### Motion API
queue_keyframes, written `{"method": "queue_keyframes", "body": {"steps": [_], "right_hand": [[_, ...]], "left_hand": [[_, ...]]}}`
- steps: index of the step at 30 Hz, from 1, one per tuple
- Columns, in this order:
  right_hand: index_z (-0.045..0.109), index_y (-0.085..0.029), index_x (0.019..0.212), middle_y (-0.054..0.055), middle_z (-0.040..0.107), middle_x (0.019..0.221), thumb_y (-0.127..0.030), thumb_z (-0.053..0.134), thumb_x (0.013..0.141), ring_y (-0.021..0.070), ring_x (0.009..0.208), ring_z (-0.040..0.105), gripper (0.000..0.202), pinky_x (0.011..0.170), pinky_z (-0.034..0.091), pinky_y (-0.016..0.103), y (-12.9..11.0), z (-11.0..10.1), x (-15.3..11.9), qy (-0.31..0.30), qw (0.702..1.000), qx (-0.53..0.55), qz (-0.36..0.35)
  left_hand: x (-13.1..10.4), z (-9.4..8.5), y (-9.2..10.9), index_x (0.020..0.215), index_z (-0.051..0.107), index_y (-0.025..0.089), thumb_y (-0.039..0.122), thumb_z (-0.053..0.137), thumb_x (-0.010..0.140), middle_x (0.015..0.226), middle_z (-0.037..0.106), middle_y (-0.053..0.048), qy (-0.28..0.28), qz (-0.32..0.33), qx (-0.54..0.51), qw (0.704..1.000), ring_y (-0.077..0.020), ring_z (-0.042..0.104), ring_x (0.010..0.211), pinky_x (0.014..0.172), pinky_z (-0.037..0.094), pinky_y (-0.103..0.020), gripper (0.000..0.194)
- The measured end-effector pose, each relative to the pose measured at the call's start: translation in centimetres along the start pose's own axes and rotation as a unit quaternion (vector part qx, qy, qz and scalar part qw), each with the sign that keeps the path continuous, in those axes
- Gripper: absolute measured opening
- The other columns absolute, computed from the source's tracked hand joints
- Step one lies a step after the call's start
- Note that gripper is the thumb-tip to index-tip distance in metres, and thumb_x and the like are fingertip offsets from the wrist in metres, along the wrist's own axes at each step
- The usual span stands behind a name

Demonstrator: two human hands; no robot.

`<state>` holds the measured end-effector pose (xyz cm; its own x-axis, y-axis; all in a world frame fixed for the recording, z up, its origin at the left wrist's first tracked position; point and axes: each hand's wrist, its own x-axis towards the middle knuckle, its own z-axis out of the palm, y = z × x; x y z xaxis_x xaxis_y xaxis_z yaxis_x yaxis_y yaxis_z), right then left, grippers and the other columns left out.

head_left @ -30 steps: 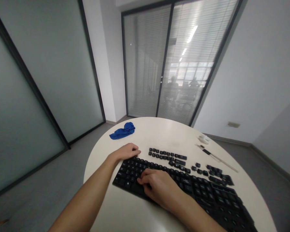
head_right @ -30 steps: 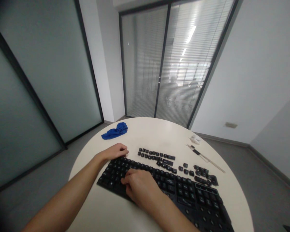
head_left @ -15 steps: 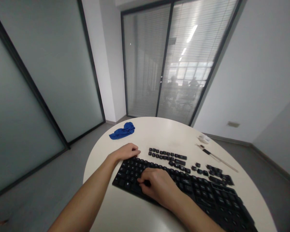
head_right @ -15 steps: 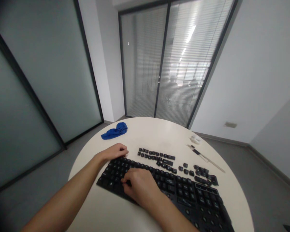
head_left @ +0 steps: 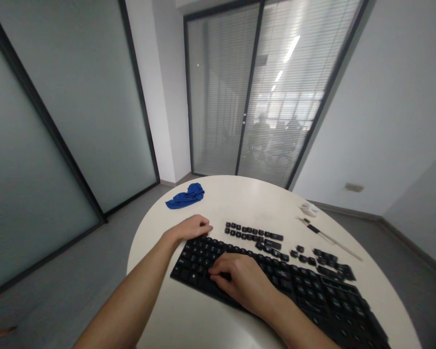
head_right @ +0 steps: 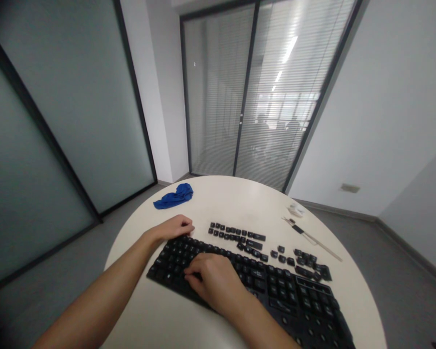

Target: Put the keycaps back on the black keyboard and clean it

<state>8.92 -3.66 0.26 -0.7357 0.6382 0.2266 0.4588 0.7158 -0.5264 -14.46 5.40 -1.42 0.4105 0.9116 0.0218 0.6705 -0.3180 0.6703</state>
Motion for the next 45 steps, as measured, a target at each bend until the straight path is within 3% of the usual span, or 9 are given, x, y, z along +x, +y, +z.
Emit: {"method": "queue_keyframes", "body": {"steps": [9,14,18,22,30,38,45], "right_hand": [[0.075,-0.024,0.085,0.000,0.074,0.087,-0.015,0.059,0.084,0.0161,0.083,0.069,0.018,0.076,0.049,0.023,-0.6,-0.1,0.3,-0.017,0.997,-0.067,-0.016],[0.075,-0.023,0.082,-0.001,0.075,0.083,-0.012,0.065,0.073,0.0163,0.077,0.068,0.017,0.072,0.047,0.024,-0.6,0.3,0.4,0.037,0.998,0.006,0.056],[0.077,-0.023,0.082,-0.001,0.073,0.071,-0.021,0.067,0.079,0.0152,0.065,0.065,0.012,0.062,0.045,0.024,-0.2,0.2,0.3,0.058,0.985,0.096,0.130],[0.079,-0.023,0.085,0.000,0.073,0.071,-0.031,0.069,0.081,0.0156,0.063,0.064,0.014,0.058,0.042,0.024,0.4,0.2,0.1,0.047,0.974,0.160,0.156],[0.080,-0.027,0.085,-0.002,0.076,0.076,-0.027,0.071,0.081,0.0160,0.066,0.067,0.010,0.063,0.046,0.025,0.1,0.7,0.1,0.040,0.985,0.112,0.122],[0.078,-0.026,0.090,-0.002,0.077,0.095,-0.014,0.066,0.082,0.0163,0.090,0.071,0.019,0.083,0.050,0.025,-0.2,0.8,-0.1,0.035,0.998,0.042,0.016],[0.076,-0.024,0.088,0.000,0.075,0.090,-0.013,0.058,0.086,0.0160,0.086,0.069,0.020,0.079,0.049,0.024,-1.0,-0.1,0.2,-0.019,0.998,-0.052,-0.020]], "left_hand": [[0.0,0.1,0.1,0.065,0.063,0.016,0.043,0.050,0.087,0.061,0.058,0.001,0.003,-0.001,0.003,1.000,-0.0141,0.049,0.060,0.057,0.033,-0.025,0.037],[0.1,0.1,0.0,0.062,0.060,0.016,0.043,0.050,0.085,0.057,0.053,0.002,0.007,-0.003,0.005,1.000,-0.0134,0.046,0.059,0.056,0.031,-0.025,0.037],[0.0,0.0,0.1,0.063,0.061,0.016,0.042,0.050,0.085,0.057,0.054,0.002,0.004,0.000,0.004,1.000,-0.0139,0.047,0.060,0.056,0.031,-0.025,0.036],[0.0,-0.1,0.2,0.063,0.062,0.016,0.041,0.050,0.085,0.058,0.056,0.001,0.004,0.003,0.002,1.000,-0.0142,0.048,0.060,0.056,0.032,-0.026,0.036],[-0.1,-0.1,0.4,0.061,0.059,0.016,0.040,0.051,0.085,0.057,0.054,0.002,0.002,0.002,-0.002,1.000,-0.0136,0.047,0.059,0.056,0.031,-0.026,0.035],[0.0,-0.1,0.3,0.062,0.060,0.016,0.039,0.050,0.086,0.058,0.055,0.002,0.002,0.006,0.002,1.000,-0.0135,0.048,0.060,0.056,0.031,-0.025,0.035],[0.0,0.0,0.1,0.062,0.059,0.016,0.040,0.050,0.086,0.056,0.052,0.003,0.005,0.006,0.010,1.000,-0.0127,0.046,0.058,0.055,0.030,-0.025,0.036]]}}
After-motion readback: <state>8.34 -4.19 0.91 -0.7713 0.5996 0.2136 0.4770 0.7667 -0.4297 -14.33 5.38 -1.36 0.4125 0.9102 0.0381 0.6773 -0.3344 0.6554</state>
